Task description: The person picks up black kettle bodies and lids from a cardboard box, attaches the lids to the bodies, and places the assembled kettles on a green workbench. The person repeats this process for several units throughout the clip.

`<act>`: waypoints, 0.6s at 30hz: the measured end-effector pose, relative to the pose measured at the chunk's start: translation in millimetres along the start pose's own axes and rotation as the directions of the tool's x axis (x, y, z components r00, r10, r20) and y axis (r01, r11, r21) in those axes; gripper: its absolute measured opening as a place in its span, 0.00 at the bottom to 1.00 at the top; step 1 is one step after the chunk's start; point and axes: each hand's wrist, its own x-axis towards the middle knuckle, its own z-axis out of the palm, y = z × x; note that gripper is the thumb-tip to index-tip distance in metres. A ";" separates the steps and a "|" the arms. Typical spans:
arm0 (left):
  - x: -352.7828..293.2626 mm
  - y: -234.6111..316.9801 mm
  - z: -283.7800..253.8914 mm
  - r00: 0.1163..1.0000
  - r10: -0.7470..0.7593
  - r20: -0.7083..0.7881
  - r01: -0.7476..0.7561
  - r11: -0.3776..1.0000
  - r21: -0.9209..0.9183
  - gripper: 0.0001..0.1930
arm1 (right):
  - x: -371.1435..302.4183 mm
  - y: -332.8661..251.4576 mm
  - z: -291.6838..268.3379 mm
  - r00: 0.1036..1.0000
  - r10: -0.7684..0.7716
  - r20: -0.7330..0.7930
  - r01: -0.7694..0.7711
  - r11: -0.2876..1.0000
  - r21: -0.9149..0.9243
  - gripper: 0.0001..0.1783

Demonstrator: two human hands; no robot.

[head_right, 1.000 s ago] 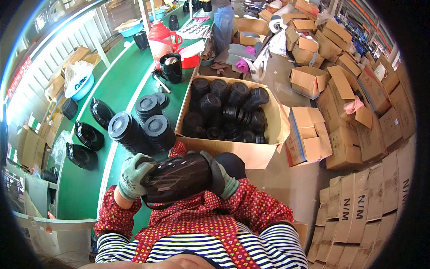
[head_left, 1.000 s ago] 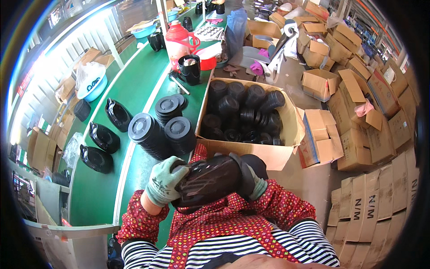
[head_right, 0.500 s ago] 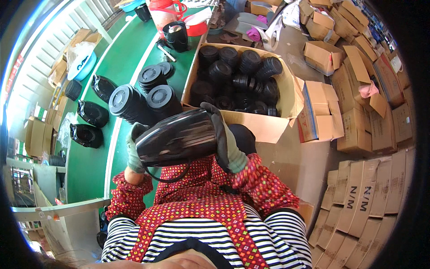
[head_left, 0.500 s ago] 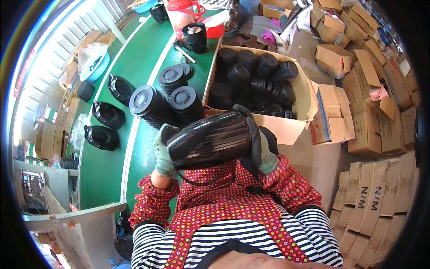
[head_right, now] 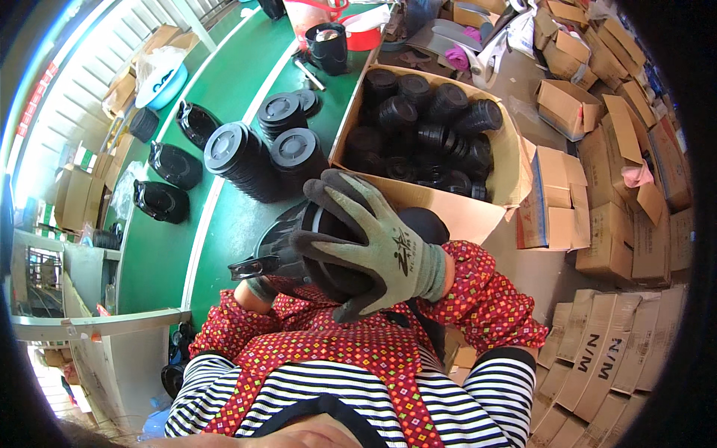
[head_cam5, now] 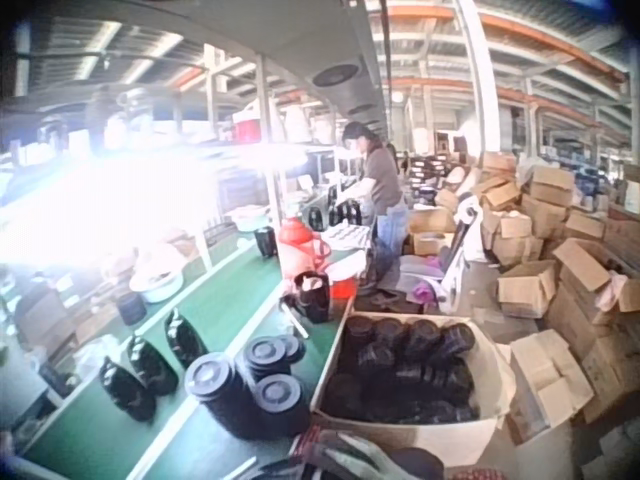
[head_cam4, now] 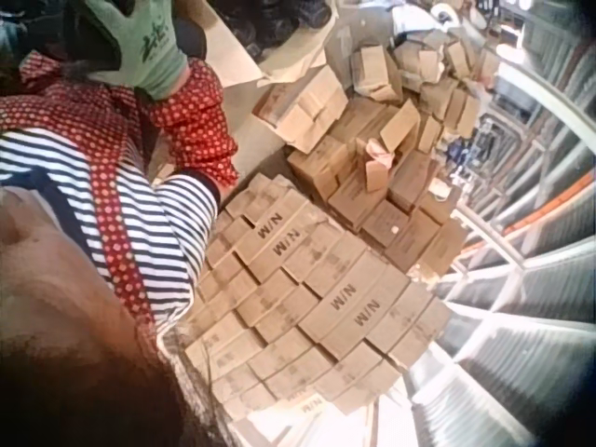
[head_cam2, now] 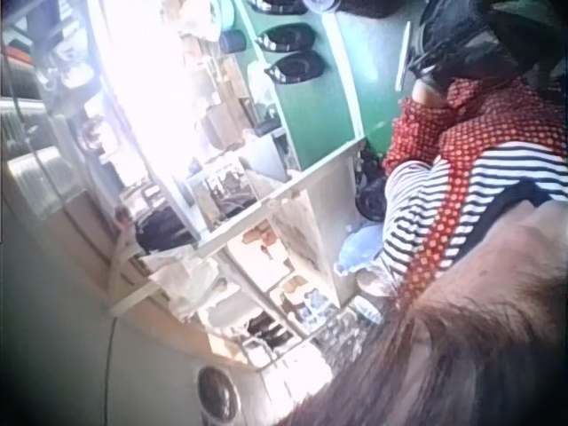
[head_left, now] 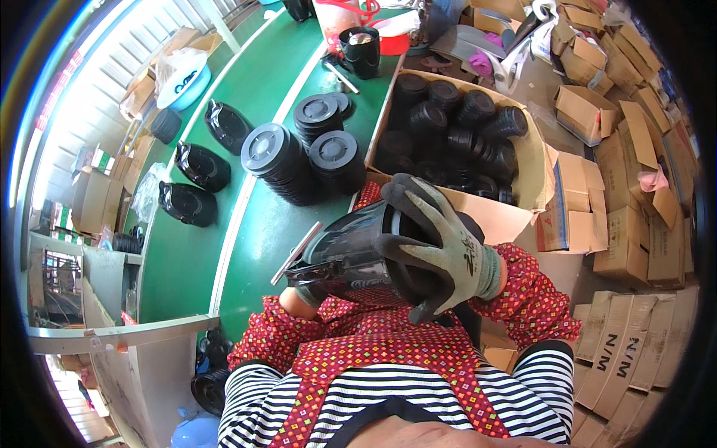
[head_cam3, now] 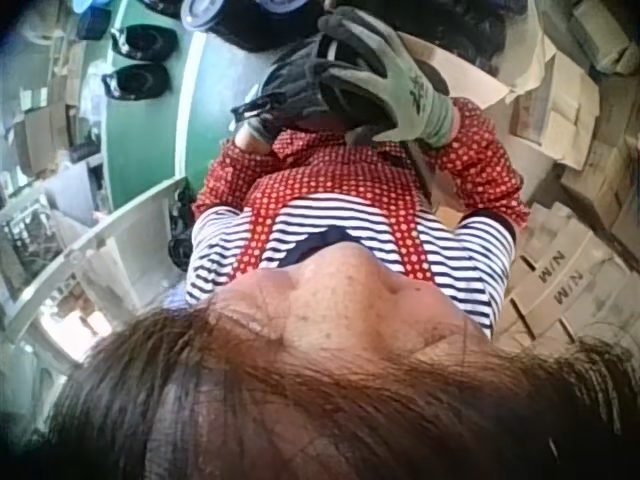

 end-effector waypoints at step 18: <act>-12.8 113.8 25.7 0.877 0.434 -0.206 0.235 -0.012 0.972 0.14 | -50.5 16.1 98.8 0.759 0.506 -0.409 -0.319 0.837 0.444 0.36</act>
